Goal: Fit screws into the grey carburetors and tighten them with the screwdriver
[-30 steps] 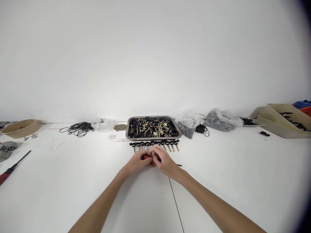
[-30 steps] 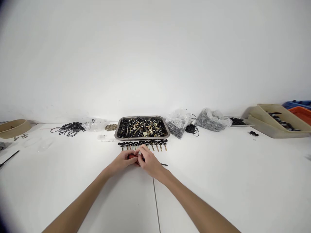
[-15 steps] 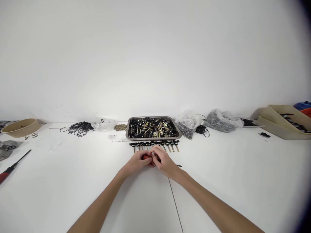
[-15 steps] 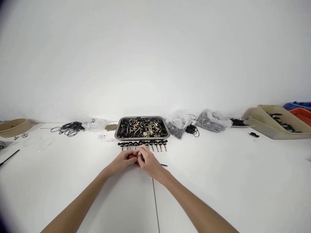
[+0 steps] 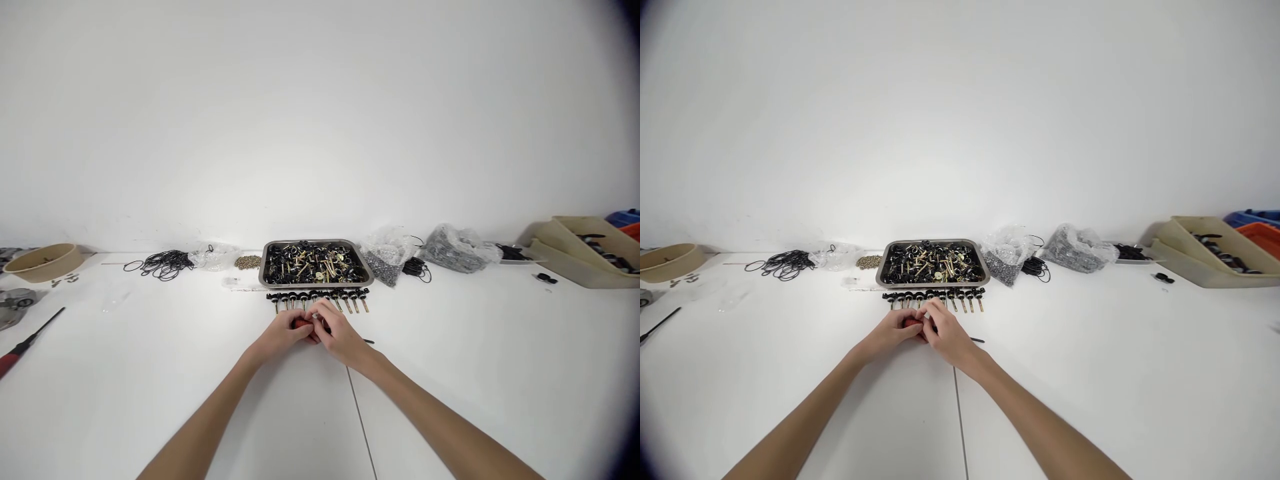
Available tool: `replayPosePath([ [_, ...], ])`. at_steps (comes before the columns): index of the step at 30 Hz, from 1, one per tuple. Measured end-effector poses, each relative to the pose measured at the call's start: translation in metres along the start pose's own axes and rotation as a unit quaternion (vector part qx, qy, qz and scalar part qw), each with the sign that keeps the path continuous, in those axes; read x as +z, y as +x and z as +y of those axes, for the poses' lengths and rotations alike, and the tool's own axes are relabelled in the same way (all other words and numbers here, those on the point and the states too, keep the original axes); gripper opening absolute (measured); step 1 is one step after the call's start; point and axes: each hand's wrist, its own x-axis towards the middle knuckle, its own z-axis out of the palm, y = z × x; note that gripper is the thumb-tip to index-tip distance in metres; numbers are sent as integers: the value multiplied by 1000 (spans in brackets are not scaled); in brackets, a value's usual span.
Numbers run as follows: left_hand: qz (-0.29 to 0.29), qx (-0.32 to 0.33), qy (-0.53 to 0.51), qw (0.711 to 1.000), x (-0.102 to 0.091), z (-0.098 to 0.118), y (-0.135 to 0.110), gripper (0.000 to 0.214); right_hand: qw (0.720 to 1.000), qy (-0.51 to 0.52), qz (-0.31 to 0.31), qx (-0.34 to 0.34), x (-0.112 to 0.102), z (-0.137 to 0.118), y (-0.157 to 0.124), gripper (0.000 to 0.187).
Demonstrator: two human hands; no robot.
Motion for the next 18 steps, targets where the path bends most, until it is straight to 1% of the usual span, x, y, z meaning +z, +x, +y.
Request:
replayPosePath([
  [18,6,-1,4,1000,1,2,-1,22,1000,-3,3,-3,1,0,0,14],
])
